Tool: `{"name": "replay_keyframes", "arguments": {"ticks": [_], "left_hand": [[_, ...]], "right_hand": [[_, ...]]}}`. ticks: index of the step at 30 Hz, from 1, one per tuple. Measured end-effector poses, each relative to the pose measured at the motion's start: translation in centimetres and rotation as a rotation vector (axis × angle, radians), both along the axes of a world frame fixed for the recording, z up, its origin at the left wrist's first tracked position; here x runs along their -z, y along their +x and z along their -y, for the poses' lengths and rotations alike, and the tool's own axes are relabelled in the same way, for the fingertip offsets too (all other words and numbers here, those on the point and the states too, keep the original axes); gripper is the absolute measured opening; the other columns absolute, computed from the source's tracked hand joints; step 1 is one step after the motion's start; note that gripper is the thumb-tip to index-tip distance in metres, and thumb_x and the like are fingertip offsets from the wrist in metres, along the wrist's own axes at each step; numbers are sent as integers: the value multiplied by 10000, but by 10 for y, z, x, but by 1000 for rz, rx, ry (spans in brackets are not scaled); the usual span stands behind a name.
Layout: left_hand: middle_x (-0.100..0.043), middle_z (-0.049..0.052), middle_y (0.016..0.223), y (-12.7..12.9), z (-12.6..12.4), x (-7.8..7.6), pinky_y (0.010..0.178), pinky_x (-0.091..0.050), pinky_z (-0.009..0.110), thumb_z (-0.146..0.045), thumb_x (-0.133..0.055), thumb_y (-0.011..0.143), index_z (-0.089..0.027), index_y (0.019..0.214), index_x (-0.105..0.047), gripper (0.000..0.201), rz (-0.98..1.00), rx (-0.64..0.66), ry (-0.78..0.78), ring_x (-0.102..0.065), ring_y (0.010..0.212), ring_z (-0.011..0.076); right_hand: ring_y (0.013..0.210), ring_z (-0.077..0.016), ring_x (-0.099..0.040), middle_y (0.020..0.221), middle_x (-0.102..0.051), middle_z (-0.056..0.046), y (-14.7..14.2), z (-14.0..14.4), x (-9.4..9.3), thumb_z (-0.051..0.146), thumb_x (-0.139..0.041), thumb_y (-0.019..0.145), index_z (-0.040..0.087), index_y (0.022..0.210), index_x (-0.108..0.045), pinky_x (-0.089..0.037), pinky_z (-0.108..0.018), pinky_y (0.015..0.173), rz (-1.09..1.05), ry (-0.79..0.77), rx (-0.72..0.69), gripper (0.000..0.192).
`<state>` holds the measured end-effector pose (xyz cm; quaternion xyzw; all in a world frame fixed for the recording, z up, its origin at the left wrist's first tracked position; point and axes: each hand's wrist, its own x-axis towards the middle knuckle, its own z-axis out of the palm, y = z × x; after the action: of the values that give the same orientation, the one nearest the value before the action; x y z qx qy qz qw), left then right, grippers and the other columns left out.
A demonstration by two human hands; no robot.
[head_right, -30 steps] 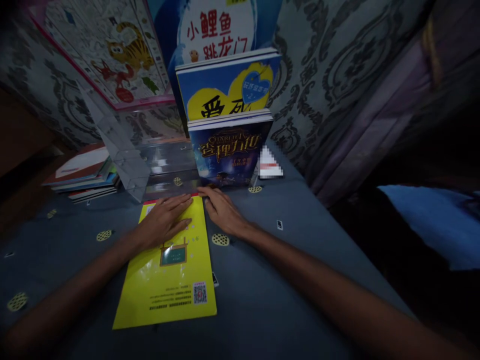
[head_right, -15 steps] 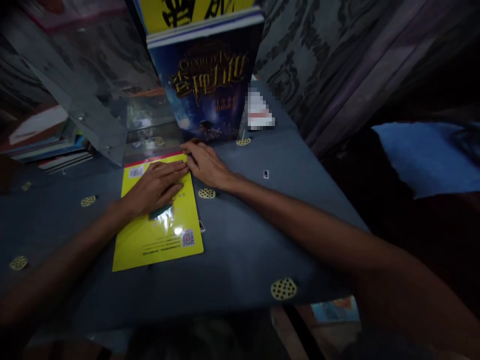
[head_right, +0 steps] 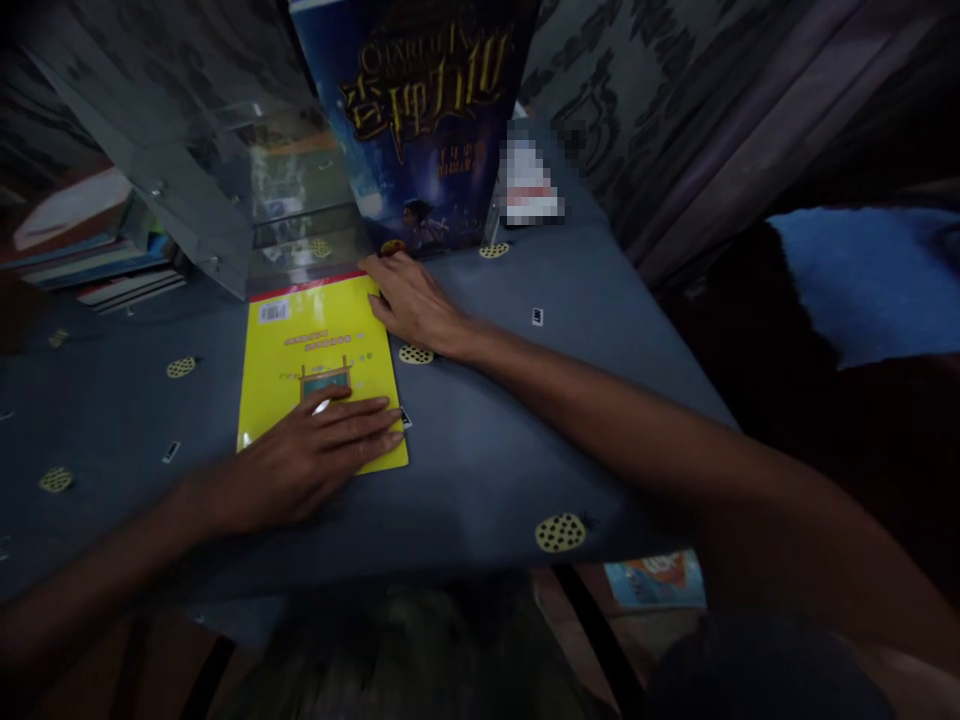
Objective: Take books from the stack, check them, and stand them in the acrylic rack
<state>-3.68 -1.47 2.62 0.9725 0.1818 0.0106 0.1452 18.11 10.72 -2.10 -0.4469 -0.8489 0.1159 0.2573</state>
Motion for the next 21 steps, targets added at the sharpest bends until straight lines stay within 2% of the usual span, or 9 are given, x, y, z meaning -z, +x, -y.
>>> {"name": "replay_keyframes", "arguments": {"ticks": [4,9,11,13,15,18,21], "left_hand": [[-481,41,1558,-4,16,-1,1239,-245,500,-113,-428,954,-262,1508,-436,574,-44,12,-38,-377,1488,230],[-509,50,1537,-5,19,3,1228,-266,493,-97,-430,947,-252,1486,-463,562,10,-7,-16,-392,1480,221],[-508,62,1537,-5,20,3,1222,-279,491,-85,-422,941,-233,1468,-483,550,31,-19,1,-395,1478,219],[-500,88,1541,-5,21,3,1222,-283,494,-79,-426,932,-202,1455,-496,542,38,-16,12,-389,1481,228],[-495,112,1542,-6,23,2,1227,-280,494,-75,-440,923,-179,1455,-496,545,29,-17,16,-382,1484,239],[-496,116,1540,-7,24,1,1243,-268,473,-88,-445,940,-185,1469,-485,539,18,-40,23,-378,1485,231],[-496,106,1542,-9,25,2,1254,-255,457,-127,-431,972,-202,1471,-487,508,14,-49,21,-373,1488,215]], "right_hand": [[1268,-310,-509,1315,-618,-128,-1,0,-1,205,-454,959,165,1323,-525,-431,-506,1074,15,17,-3,373],[1211,-313,-561,1263,-659,-141,1,2,-1,227,-464,939,142,1285,-570,-459,-501,1049,15,20,-7,372],[1240,-319,-565,1311,-653,-143,3,4,1,266,-480,937,146,1305,-571,-456,-521,1064,17,18,-25,398],[1347,-328,-509,1427,-592,-154,5,9,3,312,-485,948,152,1359,-548,-408,-553,1119,40,22,-50,445],[1434,-347,-426,1508,-517,-182,7,17,3,364,-478,967,133,1400,-528,-352,-581,1163,89,18,-62,493],[1475,-380,-362,1550,-450,-223,7,38,2,435,-476,978,94,1410,-526,-330,-614,1171,137,21,-47,553],[1486,-361,-350,1563,-444,-199,5,66,2,457,-465,991,136,1426,-520,-345,-620,1166,137,62,-96,543]]}}
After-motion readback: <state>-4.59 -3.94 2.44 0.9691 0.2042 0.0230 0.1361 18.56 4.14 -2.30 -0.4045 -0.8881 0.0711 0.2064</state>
